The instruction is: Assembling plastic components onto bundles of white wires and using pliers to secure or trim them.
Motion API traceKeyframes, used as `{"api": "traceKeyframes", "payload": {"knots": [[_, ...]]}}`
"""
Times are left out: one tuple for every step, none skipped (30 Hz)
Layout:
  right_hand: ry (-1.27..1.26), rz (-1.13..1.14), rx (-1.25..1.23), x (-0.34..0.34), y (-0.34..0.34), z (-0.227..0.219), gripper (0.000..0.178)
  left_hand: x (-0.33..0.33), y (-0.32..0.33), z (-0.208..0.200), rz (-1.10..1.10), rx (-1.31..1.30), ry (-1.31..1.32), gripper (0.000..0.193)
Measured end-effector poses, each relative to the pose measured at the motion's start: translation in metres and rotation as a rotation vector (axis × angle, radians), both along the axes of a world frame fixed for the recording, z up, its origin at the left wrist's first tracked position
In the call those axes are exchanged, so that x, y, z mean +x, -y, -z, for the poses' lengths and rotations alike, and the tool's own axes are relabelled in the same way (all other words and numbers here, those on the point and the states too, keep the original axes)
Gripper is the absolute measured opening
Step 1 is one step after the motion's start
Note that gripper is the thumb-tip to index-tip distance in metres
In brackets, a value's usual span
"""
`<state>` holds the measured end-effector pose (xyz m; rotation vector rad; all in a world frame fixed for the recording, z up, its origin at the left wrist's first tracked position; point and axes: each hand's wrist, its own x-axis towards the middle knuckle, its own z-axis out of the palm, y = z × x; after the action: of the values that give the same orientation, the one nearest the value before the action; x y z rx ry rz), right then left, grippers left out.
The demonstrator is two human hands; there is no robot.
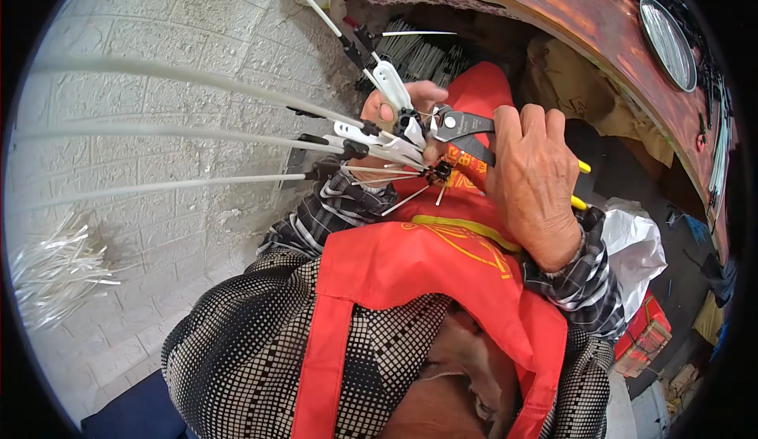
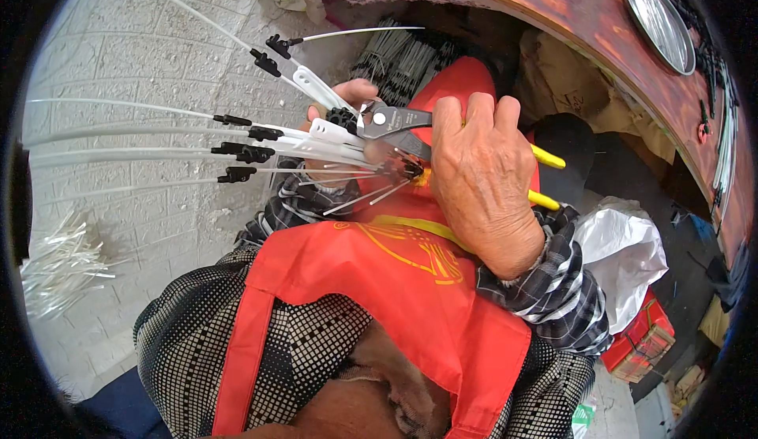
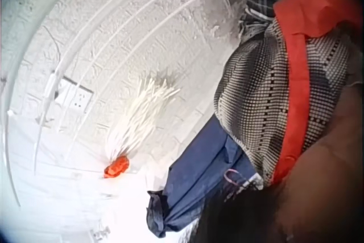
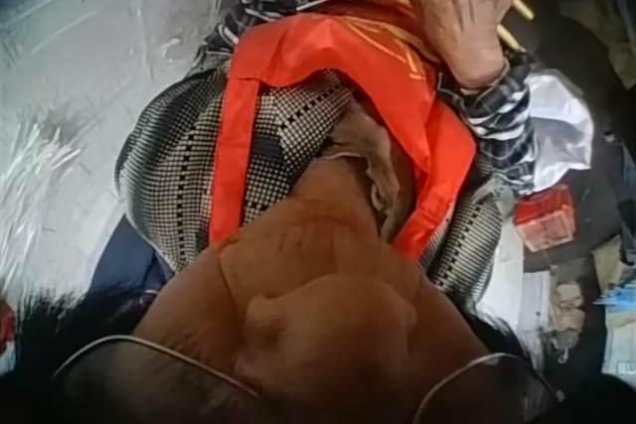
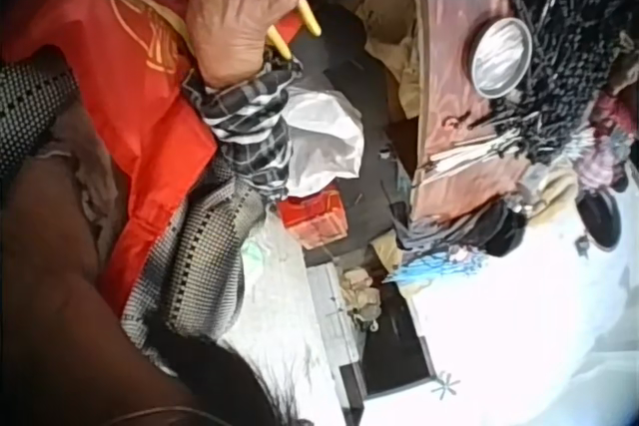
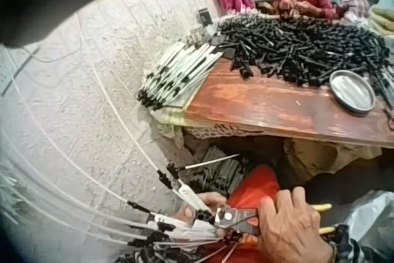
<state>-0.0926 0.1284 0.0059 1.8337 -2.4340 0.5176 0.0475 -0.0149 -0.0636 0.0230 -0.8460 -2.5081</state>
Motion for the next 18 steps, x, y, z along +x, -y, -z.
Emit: {"api": "traceKeyframes", "payload": {"knots": [[0.000, 0.004, 0.004, 0.000, 0.001, -0.001, 0.017, 0.003, 0.001, -0.002, -0.008, -0.028, 0.038, 0.067], [-0.016, -0.006, -0.001, -0.001, 0.002, -0.002, 0.018, 0.004, -0.001, -0.005, -0.017, -0.036, 0.058, 0.065], [-0.032, -0.017, -0.005, -0.003, 0.002, -0.003, 0.019, 0.004, -0.003, -0.008, -0.026, -0.043, 0.078, 0.063], [-0.030, -0.017, -0.005, -0.004, 0.004, -0.004, 0.019, 0.006, -0.005, -0.011, -0.040, -0.053, 0.100, 0.062], [-0.051, -0.022, -0.022, -0.006, 0.006, -0.005, 0.022, 0.008, -0.005, -0.011, -0.027, -0.042, 0.116, 0.062], [-0.072, -0.028, -0.039, -0.007, 0.006, -0.006, 0.025, 0.009, -0.005, -0.010, -0.016, -0.037, 0.114, 0.062], [-0.094, -0.034, -0.023, -0.008, 0.006, -0.008, 0.033, 0.009, -0.004, -0.008, -0.003, -0.032, 0.114, 0.062], [-0.093, -0.031, -0.023, -0.009, 0.005, -0.009, 0.033, 0.010, -0.003, -0.006, 0.009, -0.026, 0.113, 0.062], [-0.115, -0.046, -0.041, -0.011, 0.006, -0.008, 0.037, 0.010, -0.004, -0.006, -0.013, -0.075, 0.099, 0.063], [-0.135, -0.065, -0.060, -0.012, 0.006, -0.009, 0.040, 0.010, -0.003, -0.006, -0.025, -0.100, 0.094, 0.063], [-0.133, -0.064, -0.060, -0.013, 0.007, -0.011, 0.040, 0.010, -0.003, -0.004, -0.037, -0.124, 0.089, 0.063], [-0.170, -0.081, -0.042, -0.014, 0.008, -0.015, 0.041, 0.010, 0.000, -0.001, -0.007, -0.127, 0.056, 0.066], [-0.207, -0.097, -0.026, -0.015, 0.009, -0.019, 0.043, 0.011, 0.001, -0.002, 0.008, -0.130, 0.041, 0.067], [-0.205, -0.097, -0.027, -0.016, 0.010, -0.022, 0.043, 0.011, 0.001, -0.004, 0.023, -0.134, 0.027, 0.068], [-0.219, -0.120, -0.004, -0.017, 0.012, -0.025, 0.043, 0.012, 0.000, -0.009, 0.002, -0.162, 0.106, 0.071], [-0.236, -0.142, 0.022, -0.017, 0.013, -0.027, 0.044, 0.013, 0.000, -0.010, -0.007, -0.175, 0.145, 0.072], [-0.235, -0.141, 0.022, -0.017, 0.013, -0.028, 0.044, 0.014, 0.000, -0.011, -0.016, -0.188, 0.184, 0.073], [-0.233, -0.153, 0.018, -0.017, 0.014, -0.028, 0.044, 0.015, 0.000, -0.008, 0.003, -0.143, 0.179, 0.075]]}}
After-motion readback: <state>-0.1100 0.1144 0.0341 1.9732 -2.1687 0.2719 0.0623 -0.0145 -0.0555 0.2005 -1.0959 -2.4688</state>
